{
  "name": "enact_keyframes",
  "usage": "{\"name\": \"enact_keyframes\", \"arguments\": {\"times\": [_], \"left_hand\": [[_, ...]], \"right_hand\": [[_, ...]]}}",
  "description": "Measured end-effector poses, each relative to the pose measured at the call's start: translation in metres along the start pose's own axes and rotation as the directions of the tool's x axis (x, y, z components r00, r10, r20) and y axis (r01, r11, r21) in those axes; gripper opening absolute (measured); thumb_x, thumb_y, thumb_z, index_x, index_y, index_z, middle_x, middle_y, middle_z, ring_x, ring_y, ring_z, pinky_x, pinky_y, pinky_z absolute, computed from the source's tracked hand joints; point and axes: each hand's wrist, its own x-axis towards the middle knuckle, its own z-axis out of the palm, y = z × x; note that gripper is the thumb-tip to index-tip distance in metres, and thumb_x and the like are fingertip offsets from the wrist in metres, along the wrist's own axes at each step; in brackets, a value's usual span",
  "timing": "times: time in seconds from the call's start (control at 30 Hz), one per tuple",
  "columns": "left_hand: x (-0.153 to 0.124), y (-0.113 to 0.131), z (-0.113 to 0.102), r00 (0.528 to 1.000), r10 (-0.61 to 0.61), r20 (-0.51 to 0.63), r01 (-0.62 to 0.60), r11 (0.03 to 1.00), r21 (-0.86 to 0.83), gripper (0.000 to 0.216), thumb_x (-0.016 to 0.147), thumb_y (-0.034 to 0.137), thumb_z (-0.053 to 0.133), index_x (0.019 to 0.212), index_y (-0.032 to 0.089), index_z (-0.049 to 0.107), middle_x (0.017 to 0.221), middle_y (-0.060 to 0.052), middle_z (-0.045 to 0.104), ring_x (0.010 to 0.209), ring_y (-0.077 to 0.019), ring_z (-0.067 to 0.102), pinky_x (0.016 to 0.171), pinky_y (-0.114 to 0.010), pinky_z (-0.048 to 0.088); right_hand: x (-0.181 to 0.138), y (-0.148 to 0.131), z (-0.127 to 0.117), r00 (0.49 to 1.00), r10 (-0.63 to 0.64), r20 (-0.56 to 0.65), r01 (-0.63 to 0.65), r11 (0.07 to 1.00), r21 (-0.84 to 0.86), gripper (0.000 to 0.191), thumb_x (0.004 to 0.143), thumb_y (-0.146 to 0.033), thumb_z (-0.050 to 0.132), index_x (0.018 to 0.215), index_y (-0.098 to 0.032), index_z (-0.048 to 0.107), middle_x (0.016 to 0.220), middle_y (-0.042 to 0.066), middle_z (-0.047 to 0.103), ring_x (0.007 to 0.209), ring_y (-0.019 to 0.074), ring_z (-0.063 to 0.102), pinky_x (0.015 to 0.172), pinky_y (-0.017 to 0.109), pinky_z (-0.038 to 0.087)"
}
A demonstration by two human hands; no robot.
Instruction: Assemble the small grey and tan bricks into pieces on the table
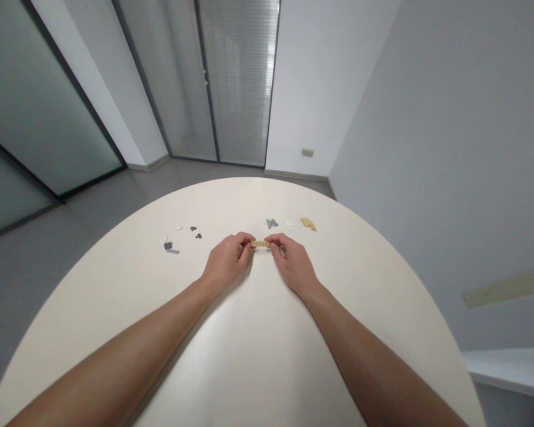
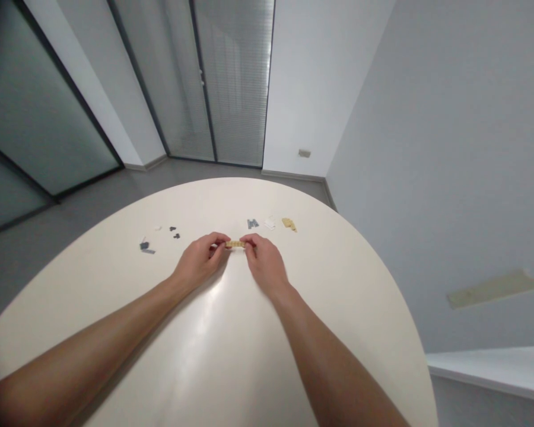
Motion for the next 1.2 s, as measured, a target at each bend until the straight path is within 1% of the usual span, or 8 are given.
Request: {"name": "enact_keyframes", "arguments": {"times": [0.33, 0.6, 0.73, 0.87, 1.2], "left_hand": [[0.0002, 0.0018, -0.0010, 1.000, 0.005, 0.008, -0.005, 1.000, 0.023, 0.022, 0.093, 0.025, 0.050, 0.107, 0.023, 0.068, 0.099, -0.005, 0.074, 0.084, -0.0203, 0.067, 0.075, -0.033, 0.049], [-0.0002, 0.0012, -0.0007, 1.000, -0.002, -0.002, 0.002, 1.000, 0.020, 0.025, 0.089, 0.020, 0.053, 0.109, 0.023, 0.068, 0.097, -0.004, 0.074, 0.082, -0.0198, 0.066, 0.072, -0.032, 0.048], [-0.0005, 0.0019, -0.0012, 1.000, 0.003, 0.003, -0.003, 1.000, 0.011, 0.024, 0.090, 0.024, 0.055, 0.110, 0.023, 0.068, 0.099, -0.004, 0.074, 0.083, -0.0198, 0.066, 0.071, -0.032, 0.048], [-0.0005, 0.0022, -0.0012, 1.000, -0.008, 0.013, 0.008, 1.000, 0.013, 0.022, 0.091, 0.028, 0.055, 0.109, 0.023, 0.068, 0.100, -0.005, 0.074, 0.083, -0.0199, 0.067, 0.071, -0.031, 0.048], [-0.0017, 0.0037, -0.0020, 1.000, -0.008, 0.015, 0.008, 1.000, 0.007, 0.019, 0.091, 0.028, 0.056, 0.106, 0.024, 0.068, 0.098, -0.003, 0.074, 0.081, -0.0190, 0.066, 0.071, -0.031, 0.047]], "right_hand": [[0.0003, 0.0001, 0.0014, 1.000, -0.005, -0.002, 0.005, 1.000, 0.005, 0.022, 0.094, -0.019, 0.049, 0.106, -0.022, 0.068, 0.103, 0.005, 0.074, 0.096, 0.0200, 0.067, 0.090, 0.036, 0.049], [-0.0003, -0.0013, 0.0014, 1.000, -0.018, -0.009, 0.018, 1.000, -0.009, 0.022, 0.092, -0.018, 0.052, 0.108, -0.023, 0.067, 0.104, 0.005, 0.075, 0.097, 0.0196, 0.068, 0.092, 0.037, 0.050], [-0.0008, -0.0031, 0.0013, 0.999, -0.034, -0.021, 0.034, 0.999, -0.027, 0.023, 0.089, -0.016, 0.057, 0.109, -0.021, 0.067, 0.102, 0.005, 0.074, 0.094, 0.0190, 0.068, 0.091, 0.036, 0.051], [-0.0007, -0.0041, 0.0008, 0.999, -0.039, -0.015, 0.038, 0.999, -0.030, 0.022, 0.089, -0.017, 0.058, 0.108, -0.022, 0.067, 0.103, 0.005, 0.074, 0.094, 0.0189, 0.068, 0.092, 0.036, 0.051], [-0.0013, -0.0057, 0.0004, 0.999, -0.035, -0.005, 0.035, 0.999, -0.028, 0.018, 0.089, -0.020, 0.057, 0.104, -0.023, 0.066, 0.098, 0.004, 0.073, 0.090, 0.0192, 0.067, 0.087, 0.035, 0.050]]}}
